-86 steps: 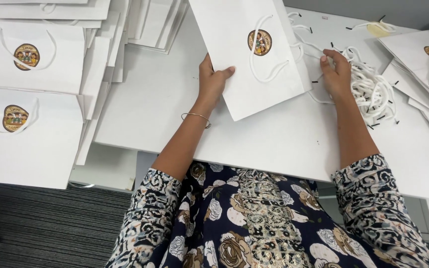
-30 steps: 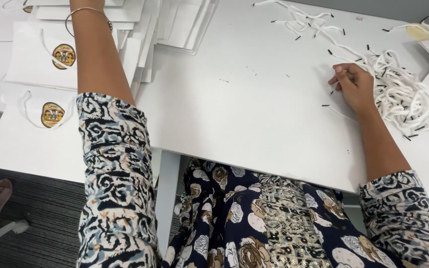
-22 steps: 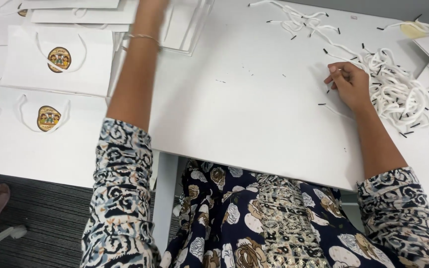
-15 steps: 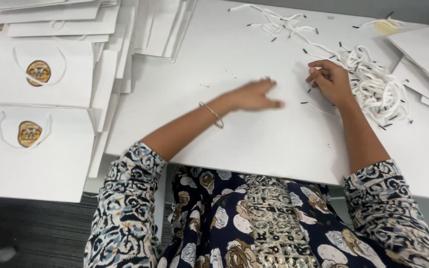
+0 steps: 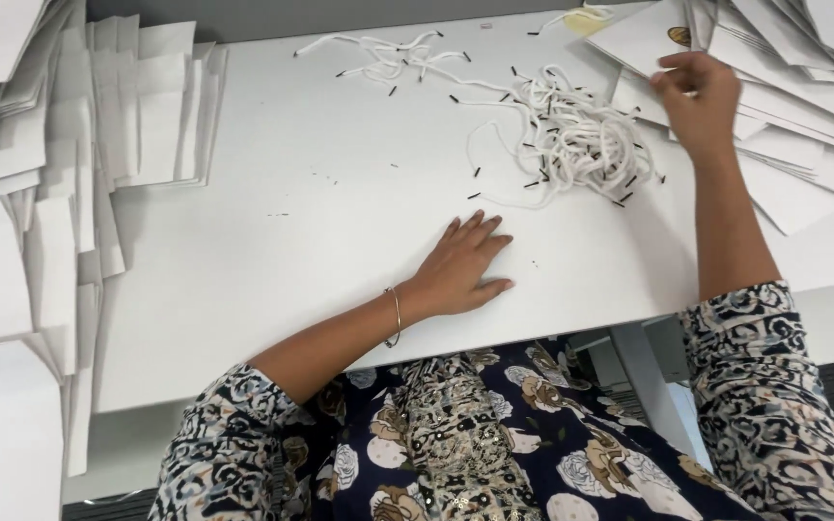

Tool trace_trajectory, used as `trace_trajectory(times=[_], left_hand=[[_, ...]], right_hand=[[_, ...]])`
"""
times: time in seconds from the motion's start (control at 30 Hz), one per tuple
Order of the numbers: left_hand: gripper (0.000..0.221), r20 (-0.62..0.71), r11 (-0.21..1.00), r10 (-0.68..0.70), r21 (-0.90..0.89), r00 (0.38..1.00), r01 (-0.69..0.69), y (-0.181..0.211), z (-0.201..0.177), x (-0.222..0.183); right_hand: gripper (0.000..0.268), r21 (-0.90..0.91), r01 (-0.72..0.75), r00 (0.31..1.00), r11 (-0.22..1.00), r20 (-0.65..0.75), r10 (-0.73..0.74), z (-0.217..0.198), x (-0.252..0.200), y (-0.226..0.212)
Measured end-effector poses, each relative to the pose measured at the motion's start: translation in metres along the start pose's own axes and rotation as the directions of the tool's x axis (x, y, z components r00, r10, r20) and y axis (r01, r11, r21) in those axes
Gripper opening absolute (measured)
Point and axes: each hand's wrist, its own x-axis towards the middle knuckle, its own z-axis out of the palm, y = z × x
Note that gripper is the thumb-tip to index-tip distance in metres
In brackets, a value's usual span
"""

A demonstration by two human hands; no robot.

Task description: Assembling white paper bags by threading and securing white string handles through pre-punched holes.

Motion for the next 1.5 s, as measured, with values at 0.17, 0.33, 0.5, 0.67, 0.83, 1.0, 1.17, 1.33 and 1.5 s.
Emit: trace_trajectory(times=[0.17,0.33,0.5,0.67,0.83,1.0,1.17,1.33,1.5], left_hand=[[0.065,-0.017,1.000,-0.003,0.013,1.000,0.004,0.009,0.005,0.007],[0.063,-0.026,0.999,0.033,0.039,0.999,-0.032,0.019,0.008,0.018],[0.063,-0.015,0.999,0.028,0.025,0.999,-0.028,0.020,0.008,0.016],[0.064,-0.020,0.999,0.030,0.031,0.999,-0.030,0.019,0.010,0.015],[0.064,-0.009,0.999,0.021,0.043,1.000,-0.021,0.018,0.013,0.017],[0.064,0.001,0.998,0.010,0.062,1.000,-0.010,0.018,0.011,0.015],[0.064,0.016,0.999,-0.001,0.053,1.000,0.000,0.019,0.012,0.016],[0.064,-0.003,0.998,0.001,0.065,1.000,-0.001,0.020,0.010,0.017],[0.064,-0.010,0.997,0.016,0.082,1.000,-0.015,0.018,0.015,0.016]], right_hand=[[0.026,-0.247,-0.119,0.948,0.962,-0.316,0.036,-0.079,0.002,0.104],[0.038,-0.622,-0.340,0.940,0.705,-0.257,0.227,-0.128,0.012,0.146],[0.045,-0.739,-0.240,0.952,0.629,-0.053,0.301,-0.161,0.024,0.257],[0.052,-0.749,-0.178,0.942,0.638,0.058,0.331,-0.156,0.027,0.211],[0.068,-0.752,-0.192,0.929,0.631,0.067,0.363,-0.154,0.043,0.217],[0.040,-0.772,-0.083,0.974,0.631,0.071,0.214,-0.151,0.040,0.253],[0.032,-0.839,0.103,0.995,0.535,0.083,-0.061,-0.141,0.003,0.233],[0.028,-0.792,0.145,0.975,0.593,0.013,-0.221,-0.109,-0.034,0.090],[0.044,-0.872,0.226,0.931,0.435,0.062,-0.360,-0.093,-0.026,0.043]])
